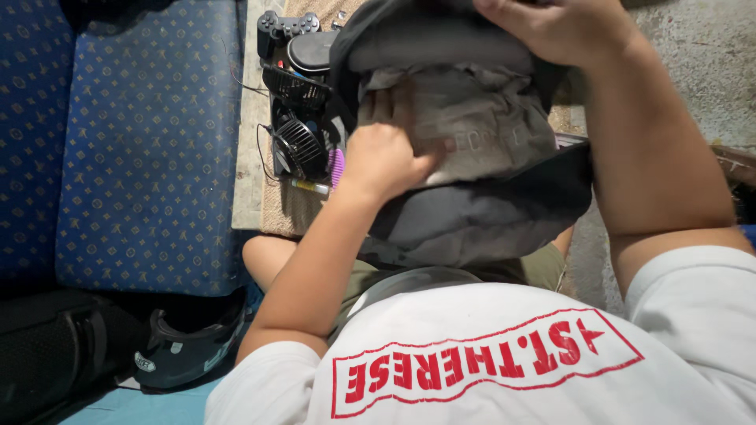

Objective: The person packs a black backpack with folded clothes, a yellow pouch, and a small dual-fan device. They arrange the items inside, then zip the bag closed.

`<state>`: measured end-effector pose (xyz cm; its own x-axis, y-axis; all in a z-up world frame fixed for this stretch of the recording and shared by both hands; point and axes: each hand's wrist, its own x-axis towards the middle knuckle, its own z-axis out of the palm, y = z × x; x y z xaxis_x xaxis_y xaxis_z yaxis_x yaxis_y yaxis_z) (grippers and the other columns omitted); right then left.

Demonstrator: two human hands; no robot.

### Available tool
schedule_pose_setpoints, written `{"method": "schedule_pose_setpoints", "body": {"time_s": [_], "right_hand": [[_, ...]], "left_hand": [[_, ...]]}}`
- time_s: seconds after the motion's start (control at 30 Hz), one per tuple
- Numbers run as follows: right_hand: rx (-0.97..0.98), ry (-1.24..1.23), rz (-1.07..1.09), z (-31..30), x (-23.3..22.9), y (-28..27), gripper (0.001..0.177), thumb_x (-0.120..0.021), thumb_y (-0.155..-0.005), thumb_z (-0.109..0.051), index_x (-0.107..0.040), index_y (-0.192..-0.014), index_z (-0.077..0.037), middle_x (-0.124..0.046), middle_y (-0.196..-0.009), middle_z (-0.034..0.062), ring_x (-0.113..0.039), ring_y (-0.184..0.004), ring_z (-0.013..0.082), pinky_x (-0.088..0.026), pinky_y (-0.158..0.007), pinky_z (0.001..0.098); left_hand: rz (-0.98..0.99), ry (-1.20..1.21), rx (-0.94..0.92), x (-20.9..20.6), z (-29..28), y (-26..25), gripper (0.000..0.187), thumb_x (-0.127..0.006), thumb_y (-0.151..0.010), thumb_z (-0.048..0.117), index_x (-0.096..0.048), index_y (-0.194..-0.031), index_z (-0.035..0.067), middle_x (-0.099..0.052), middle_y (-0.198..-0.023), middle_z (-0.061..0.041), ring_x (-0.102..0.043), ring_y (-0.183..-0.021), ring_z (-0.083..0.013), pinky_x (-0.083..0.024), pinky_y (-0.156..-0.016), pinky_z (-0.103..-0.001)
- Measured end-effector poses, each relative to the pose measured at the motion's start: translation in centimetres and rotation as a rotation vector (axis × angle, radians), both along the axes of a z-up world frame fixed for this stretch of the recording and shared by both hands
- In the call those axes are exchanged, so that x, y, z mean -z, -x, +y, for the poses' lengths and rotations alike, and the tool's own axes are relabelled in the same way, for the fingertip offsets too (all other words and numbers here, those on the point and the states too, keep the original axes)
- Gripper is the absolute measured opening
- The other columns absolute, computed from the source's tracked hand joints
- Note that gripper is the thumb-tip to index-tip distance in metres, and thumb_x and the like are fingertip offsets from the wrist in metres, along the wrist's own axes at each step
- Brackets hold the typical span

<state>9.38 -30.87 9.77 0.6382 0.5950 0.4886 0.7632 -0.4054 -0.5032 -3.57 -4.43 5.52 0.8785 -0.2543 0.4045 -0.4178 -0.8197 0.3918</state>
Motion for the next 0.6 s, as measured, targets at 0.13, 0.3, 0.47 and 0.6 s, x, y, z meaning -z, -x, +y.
{"method": "schedule_pose_setpoints", "body": {"time_s": [0.13, 0.3, 0.47, 0.6], "right_hand": [[-0.068, -0.209, 0.320, 1.9, 0.6, 1.7, 0.047, -0.064, -0.116, -0.019, -0.047, -0.075, -0.003, -0.038, -0.061, 0.0001, -0.032, -0.053, 0.0071, -0.025, -0.052, 0.0270], [-0.074, -0.236, 0.237, 4.0, -1.2, 4.4, 0.048, -0.069, -0.115, -0.012, -0.039, -0.078, -0.006, -0.033, -0.062, -0.0036, -0.028, -0.057, 0.0042, -0.021, -0.051, 0.0249], [-0.102, -0.251, 0.127, 3.3, -2.9, 5.8, 0.050, -0.076, -0.103, -0.013, -0.036, -0.075, -0.006, -0.031, -0.070, -0.0002, -0.039, -0.065, 0.0065, -0.050, -0.076, 0.0267], [-0.167, -0.282, 0.491, -0.3, -1.6, 5.4, 0.029, -0.071, -0.096, -0.021, -0.049, -0.089, -0.005, -0.066, -0.107, 0.0038, -0.043, -0.079, 0.0026, -0.040, -0.071, 0.0231]], "left_hand": [[0.723, -0.423, -0.066, -2.7, -0.1, -4.0, 0.098, -0.040, -0.093, 0.081, -0.059, -0.144, -0.002, -0.060, -0.146, -0.026, -0.056, -0.141, -0.0398, -0.041, -0.123, -0.046], [0.616, -0.458, 0.053, -3.3, -0.5, -6.5, 0.103, -0.039, -0.089, 0.086, -0.047, -0.149, 0.002, -0.041, -0.154, -0.027, -0.036, -0.146, -0.0399, -0.031, -0.120, -0.046], [0.471, -0.443, -0.092, -0.5, -3.5, -1.2, 0.100, -0.050, -0.087, 0.073, -0.032, -0.159, 0.005, -0.023, -0.162, -0.029, -0.021, -0.148, -0.0505, -0.024, -0.110, -0.064], [0.234, -0.324, 0.273, 0.2, -4.7, 2.1, 0.080, -0.062, -0.087, 0.065, -0.044, -0.154, 0.025, -0.019, -0.168, -0.022, -0.010, -0.154, -0.0488, -0.005, -0.116, -0.069]]}}
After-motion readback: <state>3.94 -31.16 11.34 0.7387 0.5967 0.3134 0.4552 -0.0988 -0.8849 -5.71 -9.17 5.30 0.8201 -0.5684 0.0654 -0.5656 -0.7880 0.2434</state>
